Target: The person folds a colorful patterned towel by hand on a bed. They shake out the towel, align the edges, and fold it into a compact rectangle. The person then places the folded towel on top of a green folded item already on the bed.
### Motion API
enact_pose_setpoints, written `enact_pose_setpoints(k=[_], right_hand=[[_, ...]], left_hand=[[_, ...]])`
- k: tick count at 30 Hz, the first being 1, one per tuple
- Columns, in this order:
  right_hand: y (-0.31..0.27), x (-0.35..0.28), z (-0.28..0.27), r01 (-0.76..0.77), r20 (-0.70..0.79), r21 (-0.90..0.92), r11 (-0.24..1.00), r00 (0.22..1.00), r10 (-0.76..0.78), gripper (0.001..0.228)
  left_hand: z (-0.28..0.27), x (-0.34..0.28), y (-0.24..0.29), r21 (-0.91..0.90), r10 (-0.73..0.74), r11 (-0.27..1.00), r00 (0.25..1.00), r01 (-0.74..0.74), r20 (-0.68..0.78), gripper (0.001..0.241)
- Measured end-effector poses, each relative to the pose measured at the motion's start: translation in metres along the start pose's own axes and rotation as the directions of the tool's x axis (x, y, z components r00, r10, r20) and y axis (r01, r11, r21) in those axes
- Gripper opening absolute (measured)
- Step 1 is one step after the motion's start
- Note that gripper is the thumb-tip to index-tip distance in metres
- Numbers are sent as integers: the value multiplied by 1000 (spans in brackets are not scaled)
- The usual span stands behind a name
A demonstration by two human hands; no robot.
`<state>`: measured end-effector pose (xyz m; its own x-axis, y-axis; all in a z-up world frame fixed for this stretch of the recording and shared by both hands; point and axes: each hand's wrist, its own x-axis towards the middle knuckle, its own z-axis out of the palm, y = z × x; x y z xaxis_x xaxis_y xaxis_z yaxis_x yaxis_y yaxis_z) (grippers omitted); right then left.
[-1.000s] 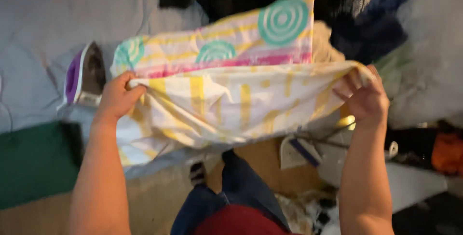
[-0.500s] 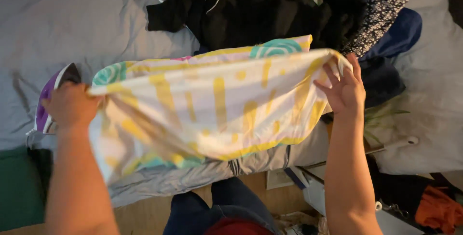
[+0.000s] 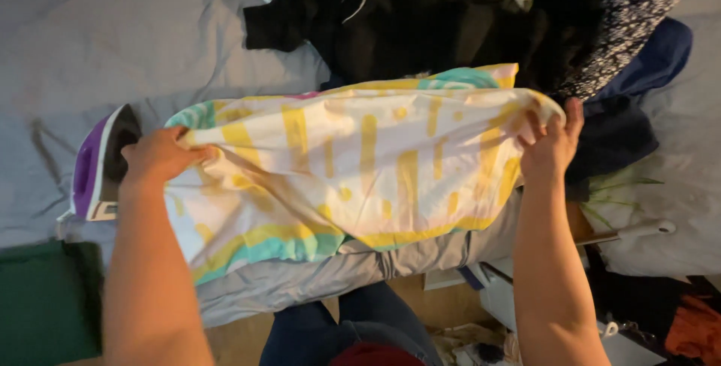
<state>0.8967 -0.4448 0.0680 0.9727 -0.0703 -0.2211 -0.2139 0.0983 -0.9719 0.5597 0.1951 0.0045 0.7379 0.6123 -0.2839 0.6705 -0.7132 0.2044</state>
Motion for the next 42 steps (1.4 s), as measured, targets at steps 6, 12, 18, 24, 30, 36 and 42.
enact_pose_setpoints(k=[6,12,18,24,30,36,42], right_hand=[[60,-84,0,138,-34,-307,942,987,-156,74],[233,-213,-54,154,-165,-439,885,955,-248,38],[245,-225,-48,-822,-524,-122,556,529,668,44],[247,-184,-41,-802,-232,82,591,561,794,48],[190,-208,-47,-368,-318,199,908,853,415,34],[192,-238,-67,-101,-322,-115,988,945,59,41],[153,-224,22,-634,-730,-444,634,666,155,62]], left_hand=[[-32,-86,-15,27,101,995,940,-98,-327,49],[121,-208,-79,-438,-244,899,850,18,-466,50],[156,-235,-91,-566,-693,-182,303,804,654,78],[146,-194,-90,-692,-537,-140,533,708,654,56],[81,-217,-141,-856,-539,458,841,239,-54,30],[99,-242,-197,-811,-724,480,673,334,-151,36],[80,-194,-131,-220,-419,905,850,364,-319,73]])
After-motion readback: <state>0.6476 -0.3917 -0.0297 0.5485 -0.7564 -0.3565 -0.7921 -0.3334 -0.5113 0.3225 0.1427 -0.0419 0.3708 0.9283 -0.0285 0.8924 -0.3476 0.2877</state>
